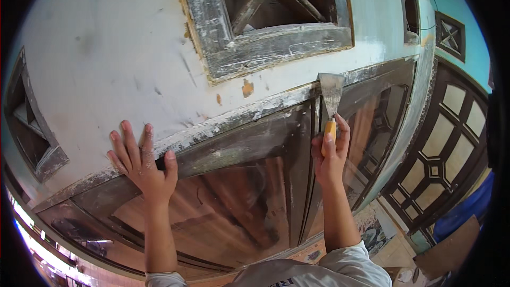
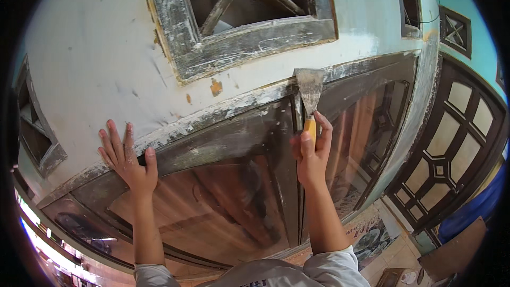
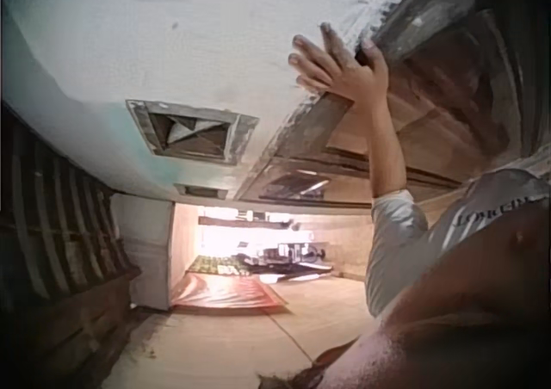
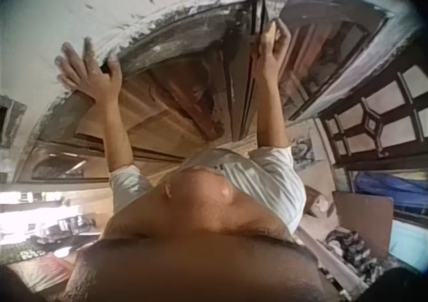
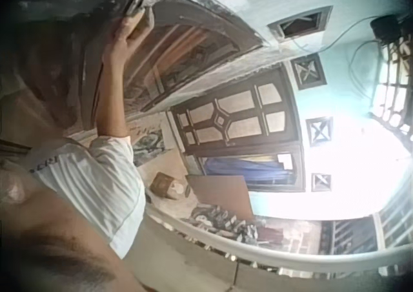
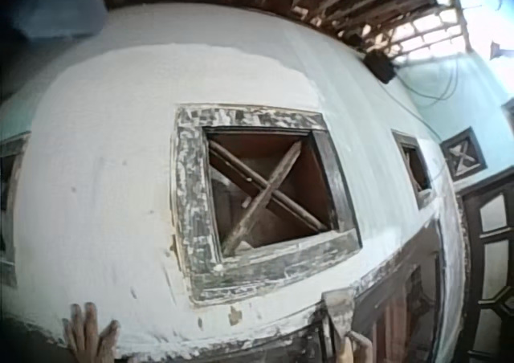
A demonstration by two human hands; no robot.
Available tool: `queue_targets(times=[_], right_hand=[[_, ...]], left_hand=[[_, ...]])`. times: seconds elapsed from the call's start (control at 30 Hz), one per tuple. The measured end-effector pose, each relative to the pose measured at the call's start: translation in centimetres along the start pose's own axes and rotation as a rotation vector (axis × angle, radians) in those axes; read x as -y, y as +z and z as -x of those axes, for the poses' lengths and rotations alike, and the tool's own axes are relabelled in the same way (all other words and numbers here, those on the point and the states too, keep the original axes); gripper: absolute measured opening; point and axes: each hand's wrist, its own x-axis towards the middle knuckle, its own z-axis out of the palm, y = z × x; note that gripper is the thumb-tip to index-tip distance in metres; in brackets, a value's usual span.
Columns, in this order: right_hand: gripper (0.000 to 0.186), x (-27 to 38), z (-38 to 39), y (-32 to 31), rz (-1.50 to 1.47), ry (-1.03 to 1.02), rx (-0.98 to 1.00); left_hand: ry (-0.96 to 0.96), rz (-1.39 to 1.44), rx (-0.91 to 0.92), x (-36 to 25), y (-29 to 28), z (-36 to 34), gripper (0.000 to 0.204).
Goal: The person applies and smooths filler material around the edge of a wooden cabinet frame built into a wall, using a putty knife.
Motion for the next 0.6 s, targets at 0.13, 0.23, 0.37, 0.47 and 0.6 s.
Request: queue_targets(times=[0.13,0.23,0.37,0.47,0.6], right_hand=[[0.035,0.3,-2.0,-0.4,0.077,-0.055,-0.049],[0.033,-0.4,-2.3,-0.7,0.159,-0.149,-0.013],[0.032,0.0,-3.8,-1.0,0.230,-0.249,0.007],[0.032,0.9,-5.2,-1.3,0.229,-0.301,-0.002],[0.034,0.6,-5.9,-3.0,0.162,-0.267,-0.134]], left_hand=[[-0.024,0.054,0.052,-1.7,-0.9,-1.0,0.061],[0.063,0.091,0.119,-3.9,-1.6,-3.1,0.061],[0.184,0.072,0.210,-7.8,-0.9,-5.6,0.062],[0.242,0.082,0.235,-10.3,-0.2,-7.3,0.062],[0.312,0.165,0.214,-13.7,1.3,-7.7,0.059]])
